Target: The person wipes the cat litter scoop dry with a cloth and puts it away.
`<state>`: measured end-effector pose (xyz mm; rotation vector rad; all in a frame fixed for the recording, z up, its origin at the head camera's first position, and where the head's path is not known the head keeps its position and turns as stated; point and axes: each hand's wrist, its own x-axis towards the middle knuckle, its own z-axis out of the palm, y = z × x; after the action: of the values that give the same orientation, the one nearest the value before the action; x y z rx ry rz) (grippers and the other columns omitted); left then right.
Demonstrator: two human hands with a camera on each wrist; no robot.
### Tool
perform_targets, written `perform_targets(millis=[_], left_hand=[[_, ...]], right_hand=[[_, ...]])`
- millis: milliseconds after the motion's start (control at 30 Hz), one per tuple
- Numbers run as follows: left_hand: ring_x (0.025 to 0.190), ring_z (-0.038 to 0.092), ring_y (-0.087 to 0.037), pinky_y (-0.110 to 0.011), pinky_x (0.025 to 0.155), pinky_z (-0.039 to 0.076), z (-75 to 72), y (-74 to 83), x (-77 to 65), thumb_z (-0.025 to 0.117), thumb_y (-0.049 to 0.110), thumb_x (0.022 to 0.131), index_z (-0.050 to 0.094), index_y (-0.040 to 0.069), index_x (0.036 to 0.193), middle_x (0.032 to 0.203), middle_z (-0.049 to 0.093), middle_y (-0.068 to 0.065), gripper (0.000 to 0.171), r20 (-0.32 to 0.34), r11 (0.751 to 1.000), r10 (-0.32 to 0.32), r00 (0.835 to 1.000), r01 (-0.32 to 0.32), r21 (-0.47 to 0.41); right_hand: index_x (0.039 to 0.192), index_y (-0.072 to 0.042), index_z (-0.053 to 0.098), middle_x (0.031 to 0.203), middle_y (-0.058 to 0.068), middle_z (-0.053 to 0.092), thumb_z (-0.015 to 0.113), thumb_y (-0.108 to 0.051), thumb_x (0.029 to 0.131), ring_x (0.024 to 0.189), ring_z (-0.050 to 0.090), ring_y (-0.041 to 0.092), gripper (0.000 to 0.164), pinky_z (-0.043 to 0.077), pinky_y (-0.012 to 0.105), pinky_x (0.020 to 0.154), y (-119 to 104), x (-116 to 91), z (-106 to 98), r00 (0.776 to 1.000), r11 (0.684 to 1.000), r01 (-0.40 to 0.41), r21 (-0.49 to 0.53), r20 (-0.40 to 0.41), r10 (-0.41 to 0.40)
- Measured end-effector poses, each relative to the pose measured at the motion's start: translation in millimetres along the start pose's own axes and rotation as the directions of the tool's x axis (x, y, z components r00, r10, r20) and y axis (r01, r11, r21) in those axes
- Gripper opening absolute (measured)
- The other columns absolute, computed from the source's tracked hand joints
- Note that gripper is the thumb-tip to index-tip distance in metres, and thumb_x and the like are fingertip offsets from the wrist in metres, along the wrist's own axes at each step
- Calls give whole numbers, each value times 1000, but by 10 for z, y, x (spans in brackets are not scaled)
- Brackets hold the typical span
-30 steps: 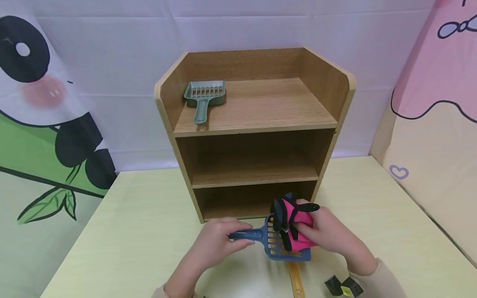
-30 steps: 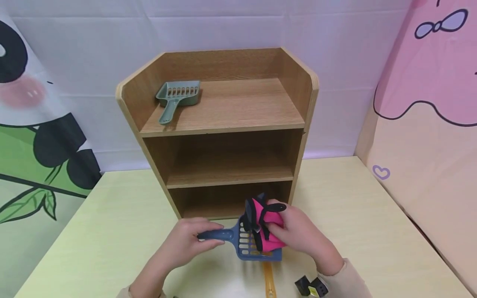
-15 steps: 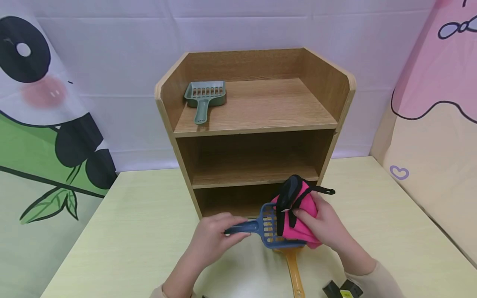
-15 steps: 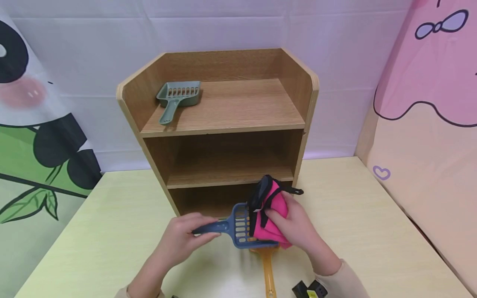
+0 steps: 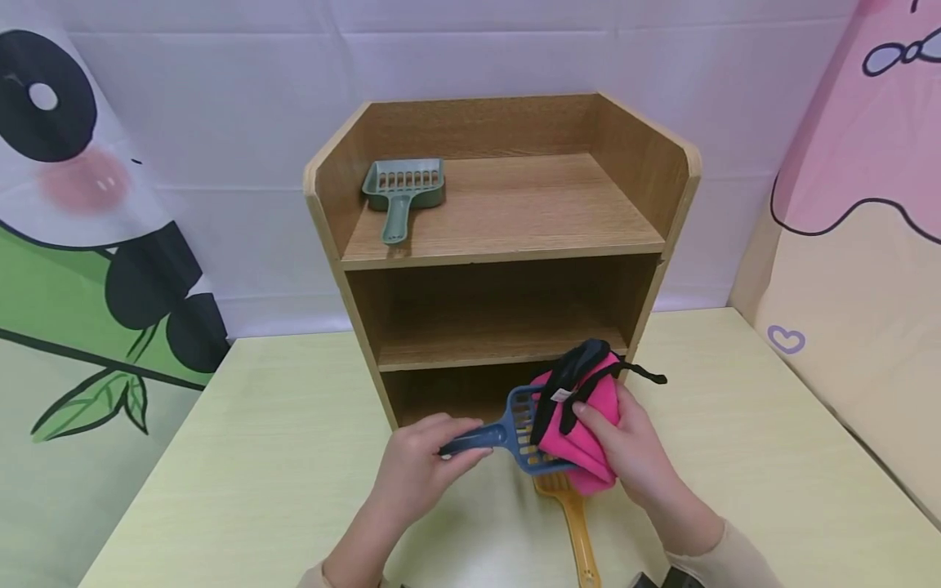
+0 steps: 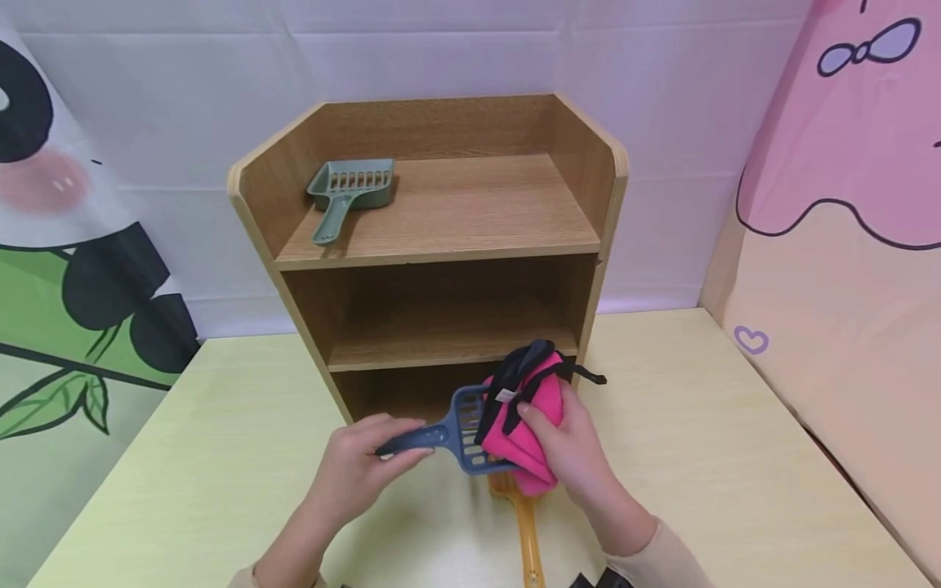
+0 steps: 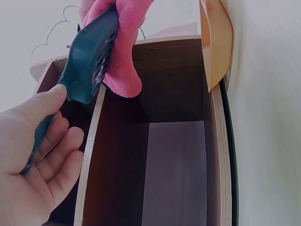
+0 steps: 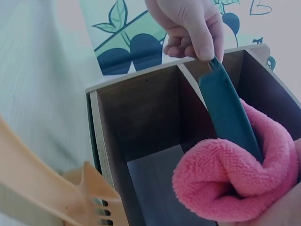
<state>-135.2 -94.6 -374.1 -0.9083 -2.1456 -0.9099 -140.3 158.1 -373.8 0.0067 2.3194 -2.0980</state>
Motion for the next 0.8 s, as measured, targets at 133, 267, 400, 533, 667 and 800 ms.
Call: perform_targets(millis=[133, 267, 400, 533, 667, 800], left_hand=[[59, 57, -4, -8, 54, 44, 12, 13, 0, 84, 13, 67, 74, 7, 89, 73, 69, 0, 24, -23, 1000, -17, 1000, 18, 10], [61, 60, -7, -9, 55, 46, 31, 21, 3, 84, 11, 66, 74, 5, 90, 75, 70, -2, 27, -59, 1000, -30, 998, 31, 5], [61, 61, -7, -10, 55, 47, 52, 35, 0, 84, 10, 66, 74, 5, 91, 76, 70, -2, 28, -105, 999, -45, 993, 45, -4], [60, 60, -7, -9, 54, 47, 63, 55, -6, 84, 10, 66, 74, 6, 91, 76, 70, -2, 27, -118, 999, -51, 992, 50, -11], [60, 62, -9, -9, 55, 47, 56, 62, -8, 83, 7, 67, 74, 3, 90, 76, 71, -5, 26, -90, 999, -4, 996, 0, -47], [60, 61, -8, -9, 54, 47, 43, 60, -7, 82, 6, 69, 73, 2, 89, 76, 72, -6, 23, -47, 995, 26, 999, -31, -98]], right_hand=[[133, -6, 38, 122, 19, 55, 54, -16, 96, 89, 65, 11, 42, 54, 23, 76, -30, -34, 29, 999, 999, -30, 27, -23, 31], [134, -6, 37, 122, 19, 55, 54, -15, 96, 89, 65, 13, 42, 55, 24, 76, -50, -57, 55, 998, 998, -43, 36, -43, 45], [134, -6, 37, 122, 19, 55, 54, -14, 96, 92, 64, 15, 42, 54, 24, 76, -62, -66, 79, 997, 999, -34, 37, -62, 36], [133, -6, 37, 122, 19, 55, 54, -14, 96, 92, 63, 15, 42, 54, 25, 75, -63, -66, 81, 997, 999, -28, 38, -67, 31], [133, -7, 38, 121, 18, 55, 55, -16, 96, 91, 63, 14, 42, 54, 24, 75, -53, -53, 46, 998, 999, -26, 19, -61, 27], [134, -8, 37, 122, 17, 54, 55, -18, 96, 93, 63, 15, 44, 54, 25, 77, -40, -41, 9, 998, 999, -31, 9, -46, 31]])
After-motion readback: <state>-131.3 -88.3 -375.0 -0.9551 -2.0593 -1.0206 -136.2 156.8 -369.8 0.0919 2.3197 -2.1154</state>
